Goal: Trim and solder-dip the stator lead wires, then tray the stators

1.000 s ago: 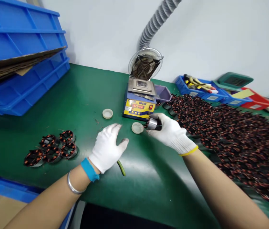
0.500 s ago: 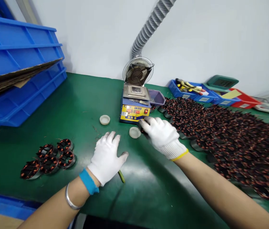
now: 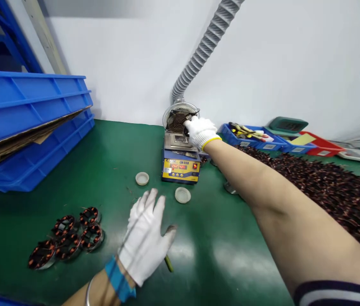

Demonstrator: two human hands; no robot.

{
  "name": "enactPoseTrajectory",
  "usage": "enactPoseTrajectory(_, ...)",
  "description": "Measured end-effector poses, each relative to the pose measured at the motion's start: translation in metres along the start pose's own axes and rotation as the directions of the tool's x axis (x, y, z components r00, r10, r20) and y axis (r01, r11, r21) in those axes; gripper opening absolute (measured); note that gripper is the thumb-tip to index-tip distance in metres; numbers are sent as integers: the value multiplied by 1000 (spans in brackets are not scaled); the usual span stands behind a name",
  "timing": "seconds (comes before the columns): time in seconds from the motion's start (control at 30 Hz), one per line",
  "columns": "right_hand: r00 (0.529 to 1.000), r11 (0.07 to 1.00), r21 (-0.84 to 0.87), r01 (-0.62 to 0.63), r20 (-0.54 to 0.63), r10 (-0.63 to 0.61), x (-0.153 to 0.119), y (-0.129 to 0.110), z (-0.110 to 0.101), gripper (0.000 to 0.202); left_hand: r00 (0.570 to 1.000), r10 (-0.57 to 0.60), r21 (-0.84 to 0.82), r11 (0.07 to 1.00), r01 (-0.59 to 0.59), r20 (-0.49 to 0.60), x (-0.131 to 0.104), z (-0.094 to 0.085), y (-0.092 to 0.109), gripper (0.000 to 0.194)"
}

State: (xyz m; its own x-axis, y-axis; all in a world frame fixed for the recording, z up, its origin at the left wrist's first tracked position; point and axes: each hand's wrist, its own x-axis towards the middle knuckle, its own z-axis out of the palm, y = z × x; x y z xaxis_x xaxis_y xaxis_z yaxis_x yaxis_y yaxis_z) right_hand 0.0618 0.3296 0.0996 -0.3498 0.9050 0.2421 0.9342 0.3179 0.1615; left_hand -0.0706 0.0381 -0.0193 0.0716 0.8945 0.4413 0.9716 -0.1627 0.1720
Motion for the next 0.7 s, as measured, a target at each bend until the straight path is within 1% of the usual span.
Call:
enactPoseTrajectory(0.07,1000,1000,23,-11,-4,11,-1,2,2,48,1000,19,0,1000,-19,3,-1,-3,3,61)
enactPoseTrajectory(0.17,997,995,65,-73,-23,75,-1,8,-9,54,999,50,-19,999,-50,11,-4,-6,8,63)
enactPoseTrajectory(0.27,985,963,221,-154,-36,166,-2,10,-20,59,998,55,-34,998,-54,32,-6,-7,10,63)
enactPoseTrajectory(0.33,982,932,322,-166,-36,187,-4,7,-22,65,997,58,-35,998,-56,44,-7,-6,10,63)
enactPoseTrajectory(0.53,973,889,403,-218,20,230,-8,-9,-8,55,997,65,-9,998,-64,40,-8,-5,9,63)
enactPoseTrajectory(0.63,969,861,459,-219,2,246,-9,-3,-9,55,997,70,9,997,-70,9,-7,-5,8,62)
enactPoseTrajectory(0.7,964,814,544,-206,-31,264,-16,10,-12,51,996,84,19,996,-84,-13,-6,-3,7,62)
